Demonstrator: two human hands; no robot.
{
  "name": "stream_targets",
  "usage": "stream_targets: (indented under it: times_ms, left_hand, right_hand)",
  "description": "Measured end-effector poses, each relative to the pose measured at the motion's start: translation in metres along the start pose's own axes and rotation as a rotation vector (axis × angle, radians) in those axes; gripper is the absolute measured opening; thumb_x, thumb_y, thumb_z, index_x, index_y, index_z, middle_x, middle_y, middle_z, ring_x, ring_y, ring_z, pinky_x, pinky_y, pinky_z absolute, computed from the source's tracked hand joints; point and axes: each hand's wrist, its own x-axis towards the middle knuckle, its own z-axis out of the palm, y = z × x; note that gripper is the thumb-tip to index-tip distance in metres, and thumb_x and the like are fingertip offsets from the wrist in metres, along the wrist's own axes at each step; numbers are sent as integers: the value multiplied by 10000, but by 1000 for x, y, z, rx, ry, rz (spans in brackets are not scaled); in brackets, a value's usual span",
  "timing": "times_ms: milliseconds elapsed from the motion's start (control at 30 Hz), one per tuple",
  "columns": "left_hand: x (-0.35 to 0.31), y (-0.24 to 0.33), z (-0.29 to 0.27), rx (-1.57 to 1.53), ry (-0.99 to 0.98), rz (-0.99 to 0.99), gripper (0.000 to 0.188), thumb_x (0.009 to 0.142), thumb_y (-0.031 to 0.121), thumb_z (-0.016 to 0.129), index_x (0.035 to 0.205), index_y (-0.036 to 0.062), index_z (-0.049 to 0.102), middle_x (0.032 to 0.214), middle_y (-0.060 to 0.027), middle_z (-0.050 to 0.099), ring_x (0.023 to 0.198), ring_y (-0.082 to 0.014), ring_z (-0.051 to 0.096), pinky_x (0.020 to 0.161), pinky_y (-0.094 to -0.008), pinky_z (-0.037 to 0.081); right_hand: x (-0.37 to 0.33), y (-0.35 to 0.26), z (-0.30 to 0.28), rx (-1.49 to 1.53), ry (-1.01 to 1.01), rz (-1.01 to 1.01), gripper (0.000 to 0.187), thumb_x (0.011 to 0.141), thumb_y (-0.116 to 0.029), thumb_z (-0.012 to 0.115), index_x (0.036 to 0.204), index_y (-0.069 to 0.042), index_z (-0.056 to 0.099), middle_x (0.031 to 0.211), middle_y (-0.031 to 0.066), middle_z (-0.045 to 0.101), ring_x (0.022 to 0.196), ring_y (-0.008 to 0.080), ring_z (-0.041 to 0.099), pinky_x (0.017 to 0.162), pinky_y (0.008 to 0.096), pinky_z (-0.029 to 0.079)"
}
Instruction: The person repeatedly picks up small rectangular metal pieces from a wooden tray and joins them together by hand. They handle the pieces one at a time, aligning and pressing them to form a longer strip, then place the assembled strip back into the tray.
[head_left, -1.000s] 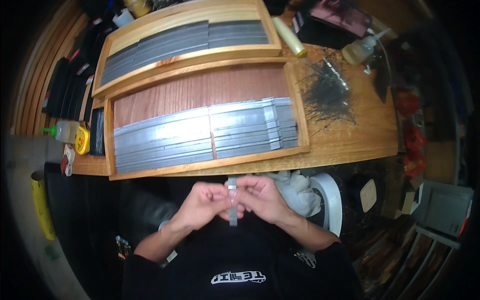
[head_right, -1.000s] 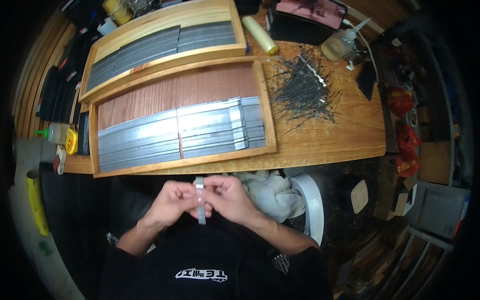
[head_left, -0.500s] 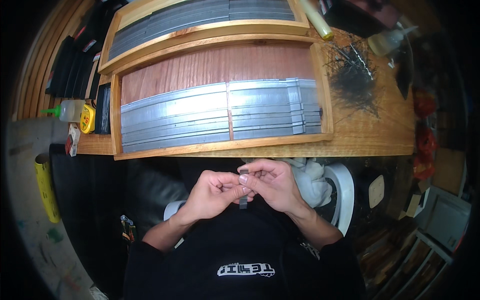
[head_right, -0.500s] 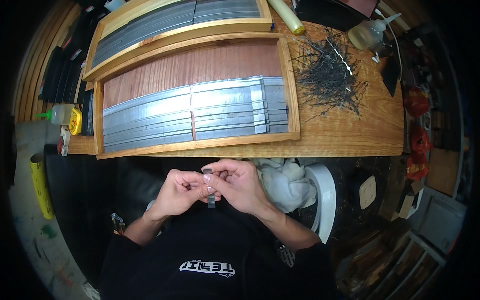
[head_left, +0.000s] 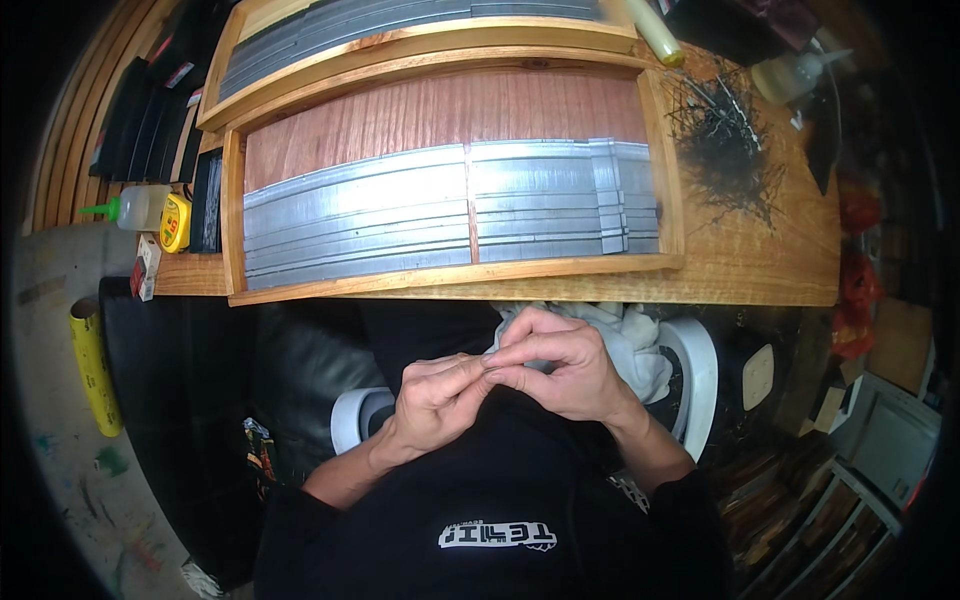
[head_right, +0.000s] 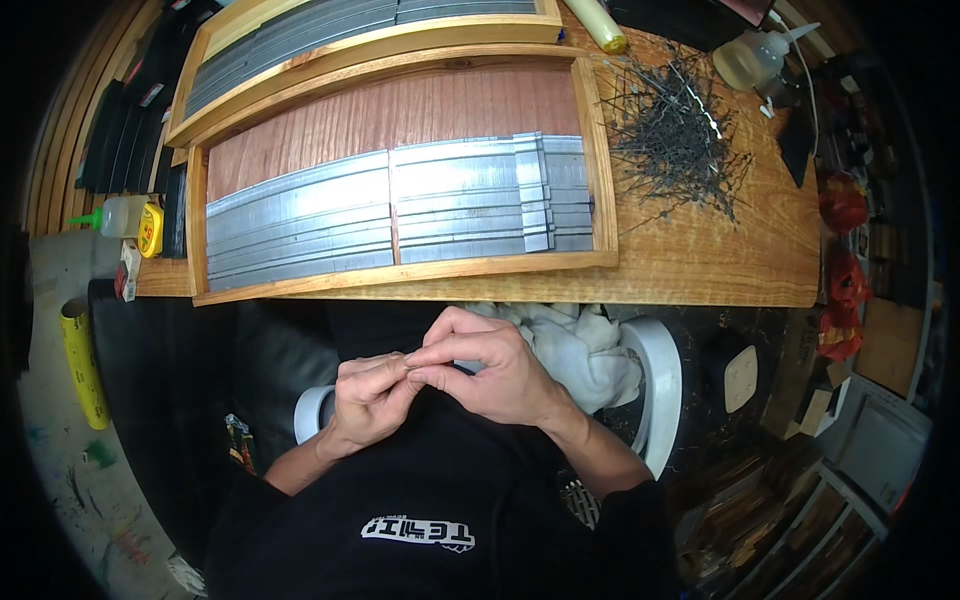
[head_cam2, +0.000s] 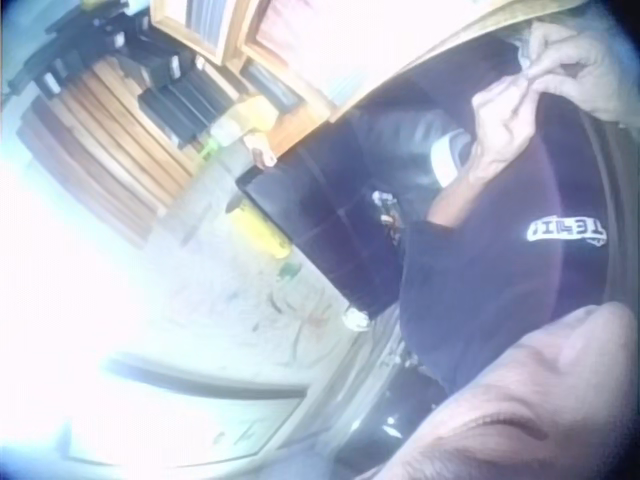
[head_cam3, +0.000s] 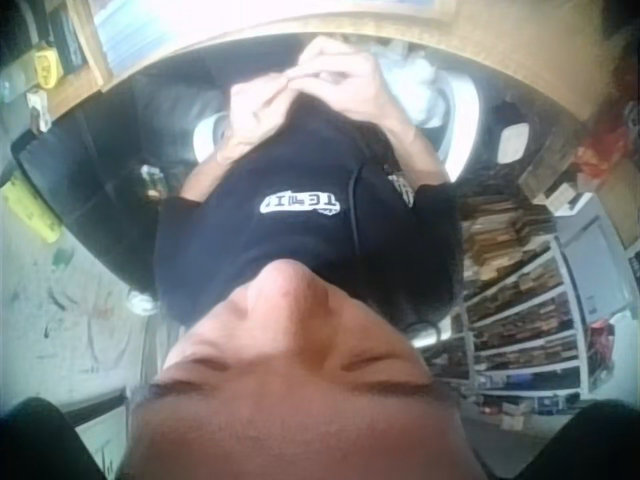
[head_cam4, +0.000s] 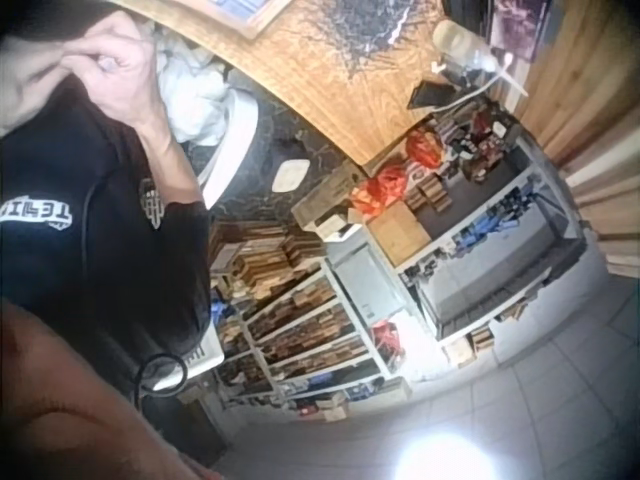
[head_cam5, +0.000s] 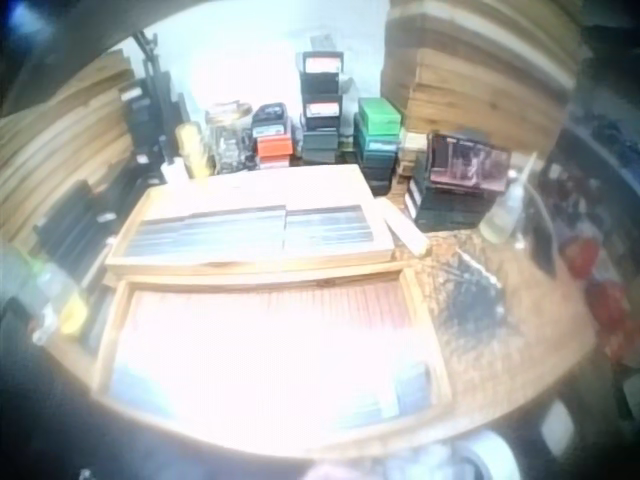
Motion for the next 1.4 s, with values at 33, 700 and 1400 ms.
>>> stream_targets:
  times_ms: [33,700,1400]
  left_hand:
    - [0,0,1,-10,11,24,230,862,-64,735,1090,-97,718,850,-189,736,672,-248,711,597,-294,544]
    - [1,8,-1,-62,-55,-39,199,886,-48,714,1082,-74,725,866,-194,739,725,-268,737,630,-302,556]
    - [-2,2,-5,-108,-133,-121,167,930,-3,697,1083,-67,721,922,-180,763,784,-231,757,684,-279,572]
  right_hand:
    - [1,-2,-1,-9,-11,-2,147,817,-14,813,961,-23,785,890,60,692,811,164,675,705,269,538]
    - [0,-2,-3,41,-35,-10,121,798,-8,829,903,-4,769,847,49,681,745,124,644,636,244,498]
    - [-1,1,1,47,-8,16,95,801,-6,829,857,-3,753,824,39,668,676,90,621,563,222,469]
